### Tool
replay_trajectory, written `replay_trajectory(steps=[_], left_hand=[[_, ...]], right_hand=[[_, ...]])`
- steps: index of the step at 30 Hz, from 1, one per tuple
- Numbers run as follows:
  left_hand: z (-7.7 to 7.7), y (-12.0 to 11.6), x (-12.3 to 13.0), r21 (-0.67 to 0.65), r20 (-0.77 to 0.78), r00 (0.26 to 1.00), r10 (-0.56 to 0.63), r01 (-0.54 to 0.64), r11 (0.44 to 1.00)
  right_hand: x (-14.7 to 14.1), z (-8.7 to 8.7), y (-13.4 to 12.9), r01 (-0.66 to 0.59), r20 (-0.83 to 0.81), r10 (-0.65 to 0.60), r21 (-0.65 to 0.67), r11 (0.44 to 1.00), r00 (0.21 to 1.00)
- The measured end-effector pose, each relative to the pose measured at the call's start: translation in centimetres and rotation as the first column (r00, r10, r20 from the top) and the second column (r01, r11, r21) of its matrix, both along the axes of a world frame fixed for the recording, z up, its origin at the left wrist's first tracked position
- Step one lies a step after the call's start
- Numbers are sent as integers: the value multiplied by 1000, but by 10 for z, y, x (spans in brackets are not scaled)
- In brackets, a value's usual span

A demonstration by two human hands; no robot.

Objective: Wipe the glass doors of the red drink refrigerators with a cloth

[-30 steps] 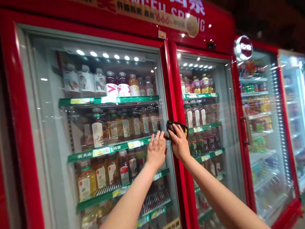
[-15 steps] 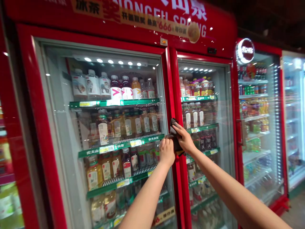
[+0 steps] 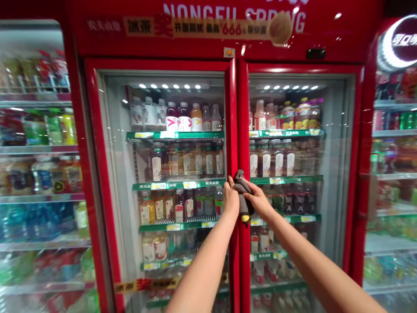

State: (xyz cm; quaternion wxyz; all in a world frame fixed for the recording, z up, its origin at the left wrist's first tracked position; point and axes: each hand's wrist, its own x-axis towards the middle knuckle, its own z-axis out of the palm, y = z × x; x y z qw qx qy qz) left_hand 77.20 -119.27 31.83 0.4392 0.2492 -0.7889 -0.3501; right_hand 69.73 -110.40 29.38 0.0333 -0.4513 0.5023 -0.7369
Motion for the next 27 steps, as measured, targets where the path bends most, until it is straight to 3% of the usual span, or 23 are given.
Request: replay_trajectory(steps=[4, 7, 12, 15, 18, 22, 24, 27], left_hand=[[6, 24, 15, -32, 61, 996, 65, -63, 997], [1, 46, 41, -145, 125, 988, 86, -68, 987], [-9, 88, 112, -346, 201, 974, 106, -31, 938], [-5, 112, 159, -419, 161, 974, 159, -78, 905], [11, 130, 200, -534, 53, 974, 219, -157, 831], [46, 141, 250, -631, -132, 982, 134, -187, 752], [63, 144, 278, -662, -168, 978, 124, -206, 721], [82, 151, 319, -729, -145, 974, 175, -224, 647]], right_hand=[[-2, -3, 8, 2, 96, 3, -56, 998, 995], [2, 1, 18, 37, 134, -22, -107, 994, 991], [40, 16, 44, -145, 49, 153, -134, 980, 987], [79, 37, 56, -152, -104, 136, -171, 973, 985], [125, 71, 61, -15, -331, -90, -302, 953, 939], [191, 112, 72, 109, -476, -371, -491, 864, 797], [221, 118, 79, 79, -514, -382, -516, 853, 768], [256, 126, 80, -13, -524, -311, -525, 851, 793]])
